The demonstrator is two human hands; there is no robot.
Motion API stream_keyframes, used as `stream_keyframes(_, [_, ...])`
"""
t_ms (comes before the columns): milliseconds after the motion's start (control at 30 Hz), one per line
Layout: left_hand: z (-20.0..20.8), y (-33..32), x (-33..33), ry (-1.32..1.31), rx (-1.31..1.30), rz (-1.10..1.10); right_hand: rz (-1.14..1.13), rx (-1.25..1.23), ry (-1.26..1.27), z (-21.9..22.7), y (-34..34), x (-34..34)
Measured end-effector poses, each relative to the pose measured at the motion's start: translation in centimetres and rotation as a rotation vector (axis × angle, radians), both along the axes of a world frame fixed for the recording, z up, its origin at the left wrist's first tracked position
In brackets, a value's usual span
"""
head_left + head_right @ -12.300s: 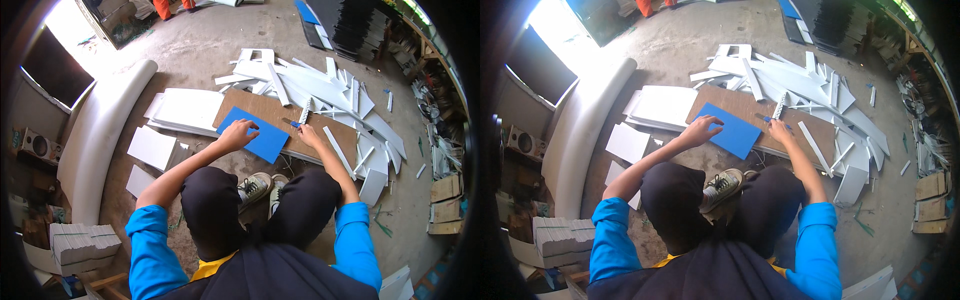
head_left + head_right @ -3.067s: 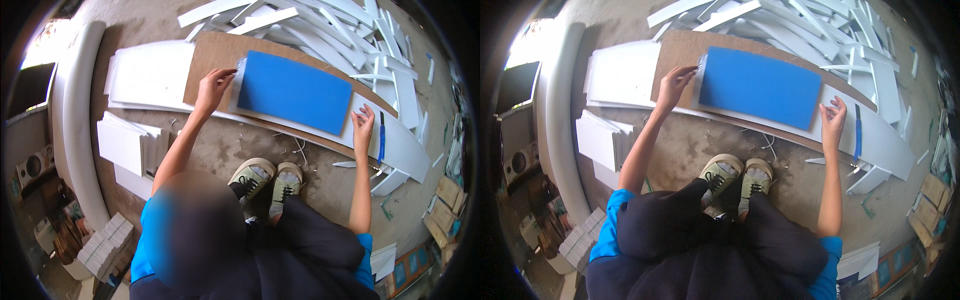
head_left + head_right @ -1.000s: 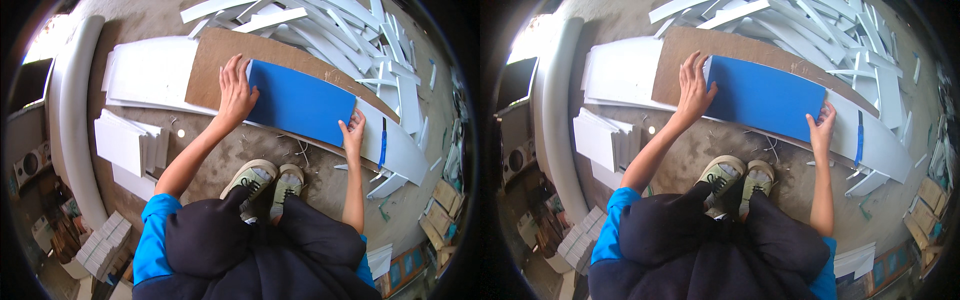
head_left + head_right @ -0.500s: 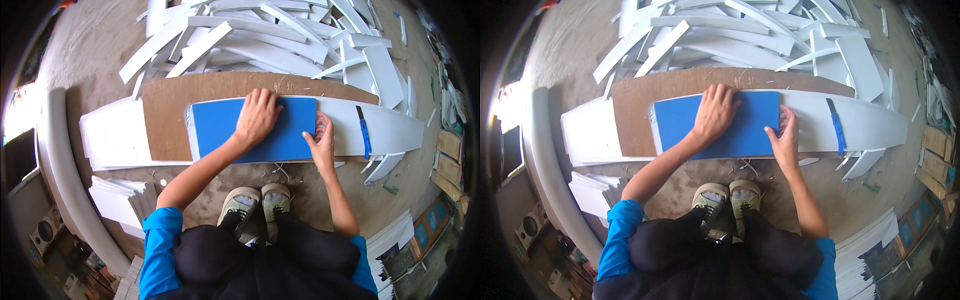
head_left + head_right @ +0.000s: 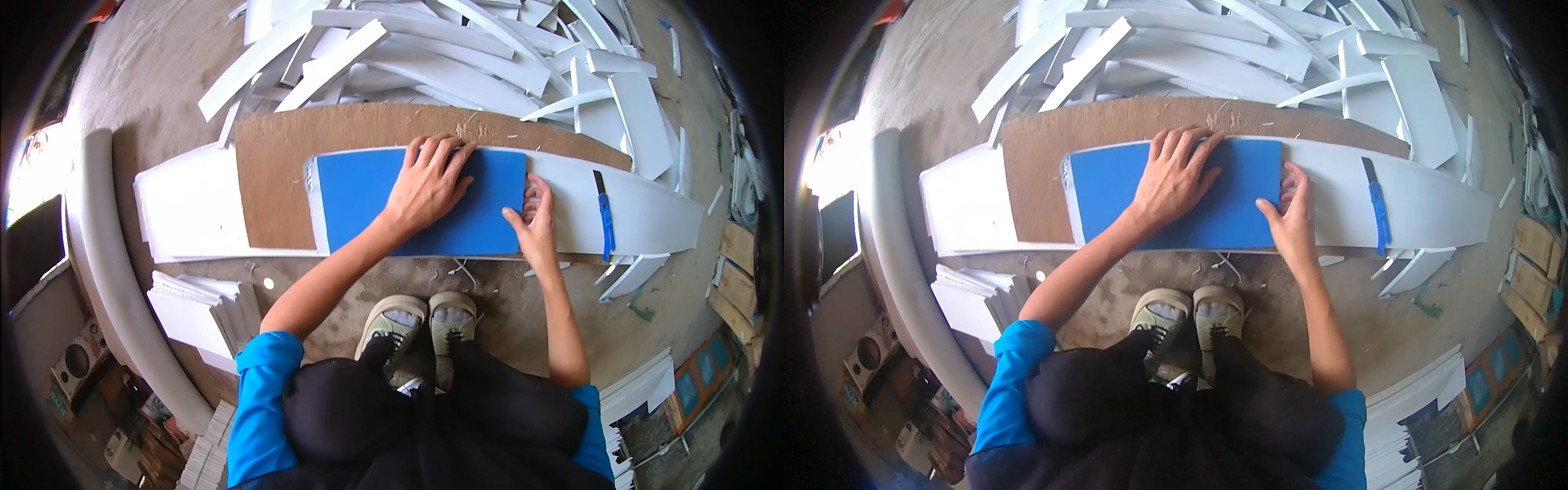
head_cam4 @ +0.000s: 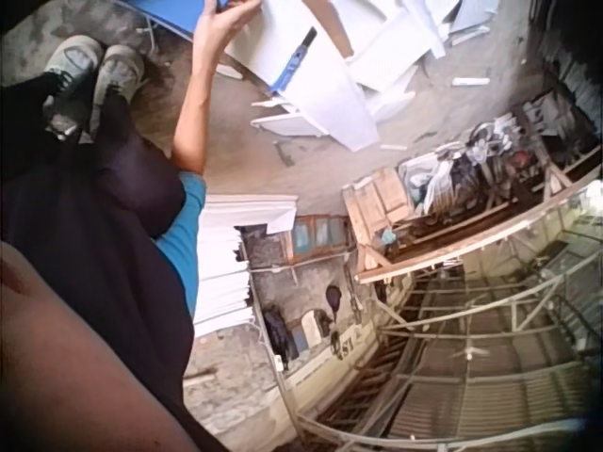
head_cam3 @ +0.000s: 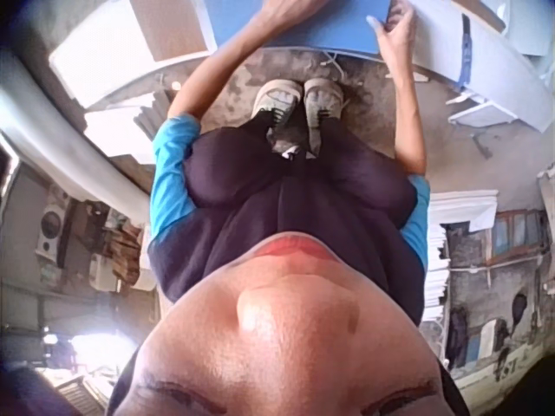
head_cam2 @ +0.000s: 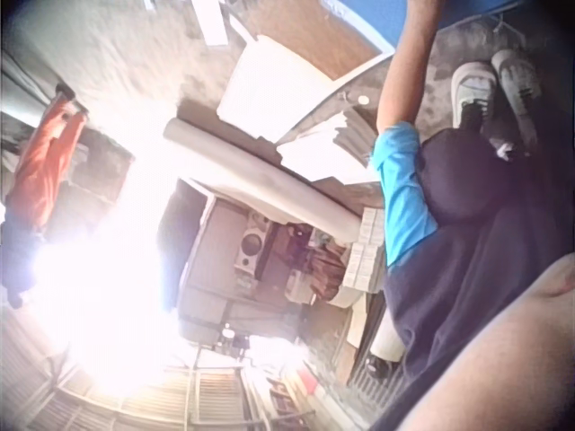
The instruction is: The person sits on the floor and uses a utility knife to cut white foam sheets. They use a blue rectangular template to guide the cuts, repeatedly scoring the foam along the template's edges and snapping off the excess material. The person handles the foam sheets and the template, stacking the cut pieces aside.
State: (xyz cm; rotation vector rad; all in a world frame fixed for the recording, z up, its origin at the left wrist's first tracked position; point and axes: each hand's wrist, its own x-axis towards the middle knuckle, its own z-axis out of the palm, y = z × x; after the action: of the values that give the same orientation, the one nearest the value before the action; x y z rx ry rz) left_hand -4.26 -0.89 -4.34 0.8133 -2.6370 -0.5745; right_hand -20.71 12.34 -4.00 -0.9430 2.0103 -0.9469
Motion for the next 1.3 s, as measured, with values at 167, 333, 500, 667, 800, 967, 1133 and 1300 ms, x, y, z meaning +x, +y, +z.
stream_keyframes(167, [1.9, 2.3, 7.3, -0.217, 0.108, -0.256, 0.030, 0.007, 0.088, -1.1, 0.5, -0.9])
stream_keyframes(333, [0.9, 4.7, 11.8, -0.349, -0.066, 0.006, 0.043, -0.073, 0.113, -1.9, 0.3, -1.1])
stream_keyframes(500, [0.0, 5.7, 13.4, -0.117, -0.029, 0.248, 0.034, -0.123, 0.142, -2.7, 0.1, -1.1])
stream_keyframes(667, [0.1, 5.2, 16.3, 0.076, 0.049, 0.216, 0.021, -0.081, 0.149, -2.9, -0.5, -1.8])
stream_keyframes(800, [-0.4, 5.2, 16.7, 0.094, 0.044, 0.209, 0.023, -0.093, 0.111, -3.5, -0.4, -2.1])
stream_keyframes(967, [-1.0, 5.1, 17.0, 0.137, 0.056, 0.248, -0.011, -0.105, 0.060, -3.1, -0.2, -1.5])
stream_keyframes(1133, [-1.3, 5.2, 16.9, 0.118, 0.035, 0.255, -0.012, -0.083, -0.006, -2.6, 0.0, -1.4])
stream_keyframes(1300, [-1.4, 5.3, 16.7, 0.051, 0.018, 0.238, 0.012, -0.087, 0.052, -3.4, -0.1, -2.1])
